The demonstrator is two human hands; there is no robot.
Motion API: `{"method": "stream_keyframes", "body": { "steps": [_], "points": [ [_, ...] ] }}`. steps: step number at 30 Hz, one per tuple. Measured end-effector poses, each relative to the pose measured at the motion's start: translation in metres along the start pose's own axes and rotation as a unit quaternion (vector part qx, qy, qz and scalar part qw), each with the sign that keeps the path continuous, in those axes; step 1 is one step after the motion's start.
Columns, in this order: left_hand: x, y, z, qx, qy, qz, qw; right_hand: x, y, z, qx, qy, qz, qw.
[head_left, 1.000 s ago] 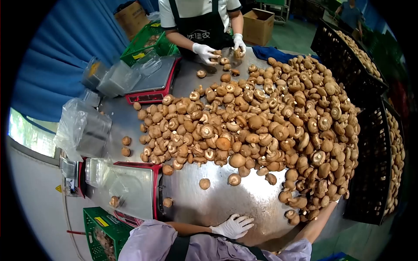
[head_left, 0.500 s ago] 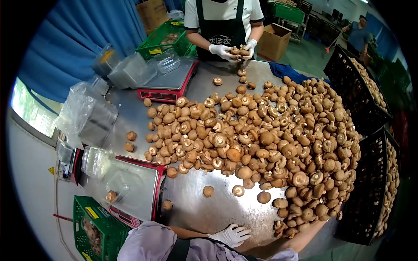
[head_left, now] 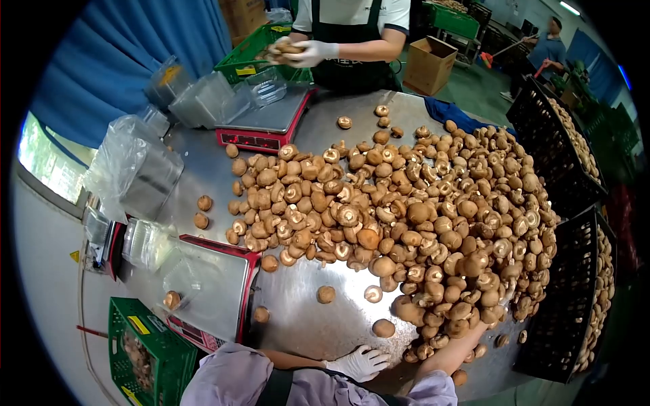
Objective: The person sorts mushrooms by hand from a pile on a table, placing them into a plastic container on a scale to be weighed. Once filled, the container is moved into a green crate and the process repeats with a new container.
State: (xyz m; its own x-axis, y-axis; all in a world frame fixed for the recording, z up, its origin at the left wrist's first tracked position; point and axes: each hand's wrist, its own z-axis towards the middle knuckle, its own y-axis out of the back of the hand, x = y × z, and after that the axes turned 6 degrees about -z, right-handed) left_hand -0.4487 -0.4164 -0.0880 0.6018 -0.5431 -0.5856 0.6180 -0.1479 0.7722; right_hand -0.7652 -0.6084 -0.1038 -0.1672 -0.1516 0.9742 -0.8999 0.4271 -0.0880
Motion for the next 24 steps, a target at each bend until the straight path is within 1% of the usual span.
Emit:
{"method": "stream_keyframes", "body": {
  "steps": [2,5,7,9,10,11,13,15,16,20,23,24],
  "points": [
    [0.002,0.001,0.001,0.004,-0.006,-0.004,1.000,0.003,-0.008,0.002,0.007,0.004,-0.006,1.000],
    [-0.001,0.004,0.004,-0.013,-0.003,0.005,1.000,0.006,-0.018,0.004,0.023,0.010,-0.021,0.999],
    [-0.001,0.005,0.003,0.002,0.000,0.000,1.000,0.005,-0.026,0.005,0.037,0.011,-0.031,0.999],
    [0.000,0.005,0.003,-0.002,-0.003,0.003,1.000,0.004,-0.033,0.003,0.054,0.016,-0.045,0.997],
    [0.000,0.004,0.003,-0.005,-0.005,0.006,1.000,0.010,-0.049,0.012,0.086,0.036,-0.049,0.994],
    [-0.001,0.004,0.002,-0.005,-0.007,0.006,1.000,0.007,-0.045,0.002,0.075,0.026,-0.063,0.995],
    [-0.001,0.002,0.002,0.013,0.008,0.007,1.000,0.015,-0.064,0.008,0.107,0.041,-0.090,0.989],
    [-0.001,0.000,0.002,0.000,0.004,0.007,1.000,0.024,-0.084,0.015,0.142,0.061,-0.115,0.981],
    [0.000,-0.001,0.001,-0.012,0.000,0.006,1.000,0.029,-0.098,0.021,0.163,0.076,-0.130,0.975],
    [0.002,-0.004,0.000,0.001,-0.002,-0.002,1.000,0.047,-0.164,0.040,0.277,0.140,-0.177,0.934],
    [-0.001,0.002,0.003,0.001,0.009,-0.003,1.000,0.054,-0.218,0.053,0.373,0.190,-0.194,0.887],
    [-0.001,0.003,0.003,0.014,0.011,-0.029,0.999,0.055,-0.235,0.057,0.402,0.205,-0.198,0.870]
  ]
}}
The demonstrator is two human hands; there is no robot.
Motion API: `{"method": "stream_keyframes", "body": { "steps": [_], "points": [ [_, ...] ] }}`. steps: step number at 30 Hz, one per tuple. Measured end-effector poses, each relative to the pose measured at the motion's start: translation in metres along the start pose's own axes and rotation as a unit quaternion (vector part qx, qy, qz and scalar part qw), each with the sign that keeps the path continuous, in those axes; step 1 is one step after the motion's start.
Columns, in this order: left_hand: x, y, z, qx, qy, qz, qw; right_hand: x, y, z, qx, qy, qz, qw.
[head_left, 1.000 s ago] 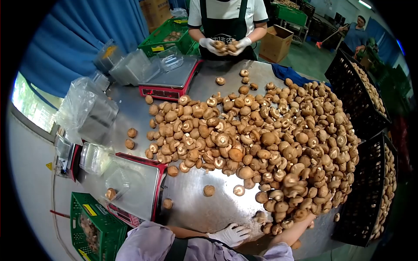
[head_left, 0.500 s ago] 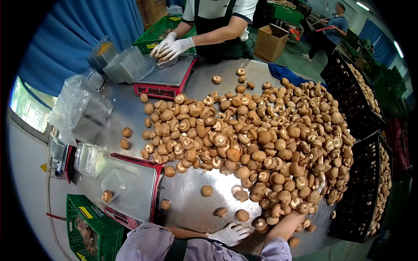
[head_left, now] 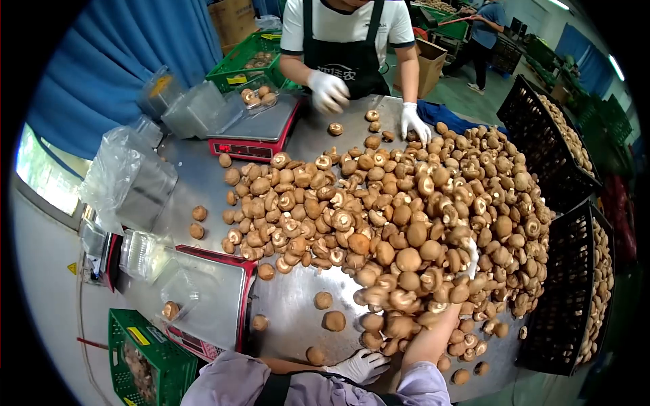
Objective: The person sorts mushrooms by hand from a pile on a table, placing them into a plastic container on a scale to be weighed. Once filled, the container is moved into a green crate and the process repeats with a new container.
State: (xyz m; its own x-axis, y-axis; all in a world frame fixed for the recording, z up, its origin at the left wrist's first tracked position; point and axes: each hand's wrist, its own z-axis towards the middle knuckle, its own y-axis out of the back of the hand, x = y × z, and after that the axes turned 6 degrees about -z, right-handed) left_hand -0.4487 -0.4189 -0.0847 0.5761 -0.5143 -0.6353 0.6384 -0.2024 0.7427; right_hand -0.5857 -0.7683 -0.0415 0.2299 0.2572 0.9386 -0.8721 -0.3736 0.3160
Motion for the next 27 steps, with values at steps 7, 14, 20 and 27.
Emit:
{"method": "stream_keyframes", "body": {
  "steps": [7,14,20,27],
  "points": [
    [0.008,0.000,0.000,0.042,0.000,-0.035,0.998,0.009,-0.052,0.077,0.120,0.116,-0.012,0.986],
    [0.013,-0.005,-0.002,0.060,-0.007,-0.041,0.997,0.049,-0.123,0.080,0.077,0.061,0.019,0.995],
    [0.011,-0.018,-0.004,0.078,-0.015,-0.047,0.996,0.070,-0.171,0.069,0.015,0.110,-0.439,0.891],
    [0.012,-0.011,-0.003,0.068,-0.034,-0.044,0.996,0.088,-0.161,0.043,0.050,0.111,-0.384,0.915]
  ]
}}
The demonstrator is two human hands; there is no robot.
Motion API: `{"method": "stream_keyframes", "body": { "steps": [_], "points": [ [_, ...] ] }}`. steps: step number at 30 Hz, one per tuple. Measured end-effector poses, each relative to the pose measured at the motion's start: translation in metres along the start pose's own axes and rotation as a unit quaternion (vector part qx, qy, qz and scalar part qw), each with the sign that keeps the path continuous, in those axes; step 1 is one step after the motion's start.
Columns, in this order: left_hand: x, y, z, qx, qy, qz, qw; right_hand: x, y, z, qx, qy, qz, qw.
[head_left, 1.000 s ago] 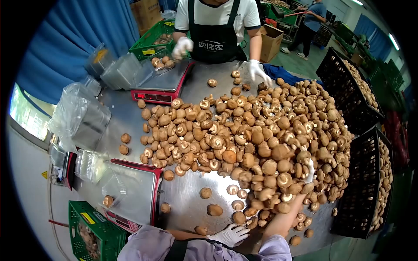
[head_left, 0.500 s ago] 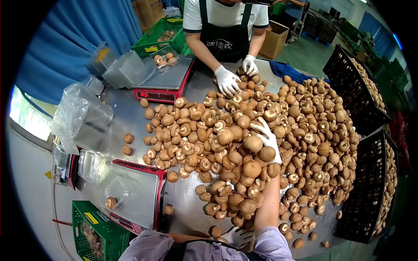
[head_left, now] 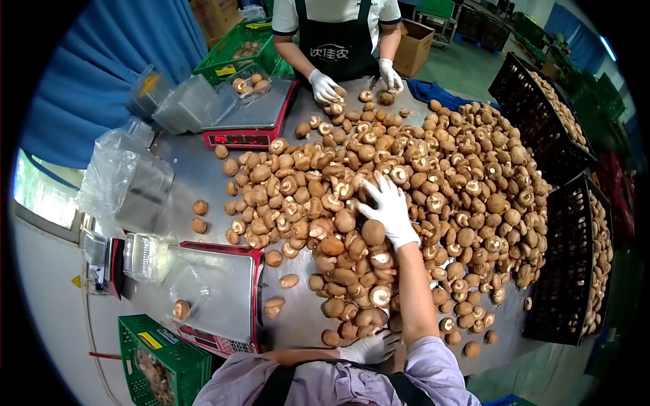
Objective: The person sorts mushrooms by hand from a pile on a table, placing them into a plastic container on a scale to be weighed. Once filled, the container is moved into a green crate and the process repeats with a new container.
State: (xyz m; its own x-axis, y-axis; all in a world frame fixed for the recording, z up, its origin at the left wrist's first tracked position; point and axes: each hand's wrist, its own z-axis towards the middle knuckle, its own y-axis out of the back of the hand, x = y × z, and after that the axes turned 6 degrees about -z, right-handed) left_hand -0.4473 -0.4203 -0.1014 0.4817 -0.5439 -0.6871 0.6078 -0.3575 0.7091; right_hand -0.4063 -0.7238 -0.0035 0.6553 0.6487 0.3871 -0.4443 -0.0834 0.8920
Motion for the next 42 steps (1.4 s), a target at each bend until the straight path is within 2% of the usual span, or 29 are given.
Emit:
{"method": "stream_keyframes", "body": {
  "steps": [2,5,7,12,13,15,17,18,19,22,23,25,27,29,30,31,33,34,36,42],
  "points": [
    [-0.003,0.008,0.002,-0.091,-0.013,-0.034,0.995,0.001,0.033,-0.015,0.018,-0.031,0.094,0.995],
    [-0.007,0.015,-0.001,-0.084,0.009,0.023,0.996,-0.018,0.067,-0.047,-0.011,-0.108,0.246,0.963],
    [-0.006,0.009,-0.001,-0.070,0.022,0.031,0.997,-0.039,0.087,-0.082,-0.096,-0.169,0.299,0.934],
    [0.002,0.016,0.000,-0.088,0.016,0.029,0.996,-0.133,0.106,-0.215,-0.293,-0.346,0.268,0.850],
    [-0.007,0.017,-0.001,-0.057,0.004,0.031,0.998,-0.153,0.104,-0.279,-0.359,-0.388,0.243,0.814],
    [-0.004,0.013,-0.001,-0.041,0.010,0.017,0.999,-0.158,0.109,-0.334,-0.420,-0.455,0.142,0.772],
    [-0.002,0.008,0.001,-0.069,0.017,0.004,0.997,-0.176,0.101,-0.393,-0.472,-0.478,0.084,0.736],
    [-0.002,0.009,0.001,-0.070,0.018,0.018,0.997,-0.171,0.100,-0.408,-0.516,-0.503,0.117,0.683],
    [-0.004,0.010,0.001,-0.071,0.021,0.031,0.997,-0.179,0.092,-0.434,-0.520,-0.515,0.060,0.678],
    [-0.003,0.010,0.003,-0.074,0.023,0.027,0.997,-0.184,0.074,-0.472,-0.623,-0.510,0.162,0.570],
    [-0.004,0.010,0.003,-0.067,0.021,0.025,0.997,-0.187,0.071,-0.473,-0.624,-0.515,0.159,0.566],
    [-0.006,0.012,0.004,-0.063,0.028,0.034,0.997,-0.191,0.072,-0.457,-0.660,-0.445,0.220,0.565],
    [-0.005,0.009,0.002,-0.060,0.026,0.036,0.997,-0.193,0.069,-0.425,-0.620,-0.438,0.264,0.595],
    [-0.005,0.009,0.003,-0.047,0.034,0.050,0.997,-0.200,0.057,-0.398,-0.558,-0.408,0.263,0.673],
    [-0.006,0.010,0.003,-0.043,0.038,0.057,0.997,-0.208,0.047,-0.385,-0.533,-0.390,0.305,0.686],
    [-0.005,0.008,0.002,-0.048,0.035,0.062,0.996,-0.213,0.049,-0.369,-0.525,-0.326,0.423,0.663],
    [-0.004,0.006,0.001,-0.058,0.027,0.066,0.996,-0.209,0.044,-0.337,-0.516,-0.283,0.455,0.668],
    [-0.005,0.006,0.002,-0.059,0.029,0.065,0.996,-0.203,0.046,-0.322,-0.510,-0.280,0.461,0.671],
    [-0.007,0.009,0.004,-0.061,0.033,0.065,0.995,-0.194,0.051,-0.302,-0.431,-0.345,0.395,0.735],
    [-0.010,0.015,0.004,-0.053,0.027,0.054,0.997,-0.173,0.055,-0.281,-0.383,-0.317,0.393,0.773]
  ]
}}
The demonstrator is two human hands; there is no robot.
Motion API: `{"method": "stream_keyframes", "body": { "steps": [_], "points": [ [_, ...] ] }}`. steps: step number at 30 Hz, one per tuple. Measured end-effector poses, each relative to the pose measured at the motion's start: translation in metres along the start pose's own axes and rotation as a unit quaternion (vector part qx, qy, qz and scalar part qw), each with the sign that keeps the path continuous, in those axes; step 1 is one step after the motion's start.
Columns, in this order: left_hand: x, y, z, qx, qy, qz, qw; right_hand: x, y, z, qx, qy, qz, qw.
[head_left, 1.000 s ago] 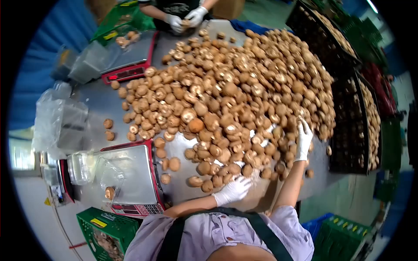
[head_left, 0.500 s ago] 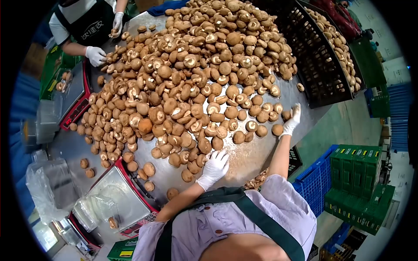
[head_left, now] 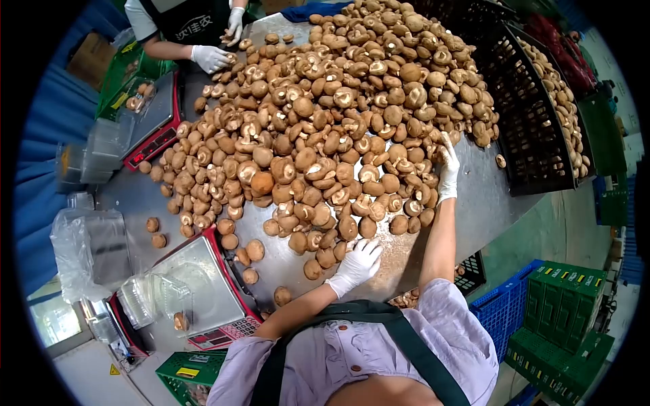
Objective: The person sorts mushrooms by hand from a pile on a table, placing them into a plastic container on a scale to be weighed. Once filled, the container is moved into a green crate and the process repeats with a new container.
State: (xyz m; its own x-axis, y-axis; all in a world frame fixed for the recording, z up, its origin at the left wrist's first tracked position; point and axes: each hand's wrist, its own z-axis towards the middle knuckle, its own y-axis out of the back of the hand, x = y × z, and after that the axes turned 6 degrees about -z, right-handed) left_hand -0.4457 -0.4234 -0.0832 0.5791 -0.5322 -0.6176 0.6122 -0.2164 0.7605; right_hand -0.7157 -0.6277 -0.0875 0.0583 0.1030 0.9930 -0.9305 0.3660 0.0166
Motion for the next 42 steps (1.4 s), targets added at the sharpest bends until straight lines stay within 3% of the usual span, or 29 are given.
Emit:
{"method": "stream_keyframes", "body": {
  "steps": [7,9,10,13,15,18,20,21,22,27,33,38,39,42],
  "points": [
    [0.008,-0.015,-0.007,0.002,-0.008,-0.001,1.000,0.007,-0.004,-0.003,0.036,-0.059,0.144,0.987],
    [0.005,-0.010,-0.006,-0.017,-0.024,-0.020,0.999,0.001,-0.005,-0.002,0.019,-0.059,0.115,0.991],
    [0.003,-0.007,-0.006,-0.022,-0.027,-0.019,0.999,-0.003,-0.002,-0.001,0.069,-0.047,0.127,0.988],
    [0.005,-0.009,-0.007,-0.032,-0.039,-0.026,0.998,0.006,-0.010,-0.016,0.101,0.027,-0.116,0.988],
    [0.007,-0.011,-0.006,-0.027,-0.025,-0.048,0.998,0.024,-0.018,-0.026,0.120,0.016,-0.266,0.956],
    [0.007,0.000,-0.003,0.001,-0.009,-0.058,0.998,0.019,-0.029,-0.030,0.119,0.065,-0.207,0.969],
    [0.009,-0.005,-0.004,-0.013,0.015,-0.134,0.991,0.022,-0.034,-0.033,0.099,0.086,-0.262,0.956],
    [0.018,-0.015,-0.009,-0.049,-0.019,-0.143,0.988,0.027,-0.038,-0.036,0.095,0.104,-0.294,0.946],
    [0.025,-0.017,-0.012,-0.020,-0.027,-0.164,0.986,0.029,-0.042,-0.041,0.090,0.104,-0.298,0.945],
    [0.041,0.011,-0.035,-0.002,-0.059,-0.028,0.998,0.061,-0.064,-0.063,0.121,0.200,-0.351,0.907],
    [0.043,0.041,-0.045,-0.016,0.066,-0.180,0.981,0.060,-0.088,-0.090,0.085,0.257,-0.565,0.779],
    [0.029,0.129,-0.010,0.105,0.206,-0.316,0.920,0.051,-0.096,-0.089,0.052,0.224,-0.601,0.765],
    [0.032,0.141,-0.004,0.075,0.200,-0.318,0.924,0.047,-0.095,-0.084,0.054,0.222,-0.610,0.759],
    [0.052,0.174,0.029,-0.164,0.134,-0.143,0.967,0.065,-0.107,-0.076,0.052,0.249,-0.609,0.751]
  ]
}}
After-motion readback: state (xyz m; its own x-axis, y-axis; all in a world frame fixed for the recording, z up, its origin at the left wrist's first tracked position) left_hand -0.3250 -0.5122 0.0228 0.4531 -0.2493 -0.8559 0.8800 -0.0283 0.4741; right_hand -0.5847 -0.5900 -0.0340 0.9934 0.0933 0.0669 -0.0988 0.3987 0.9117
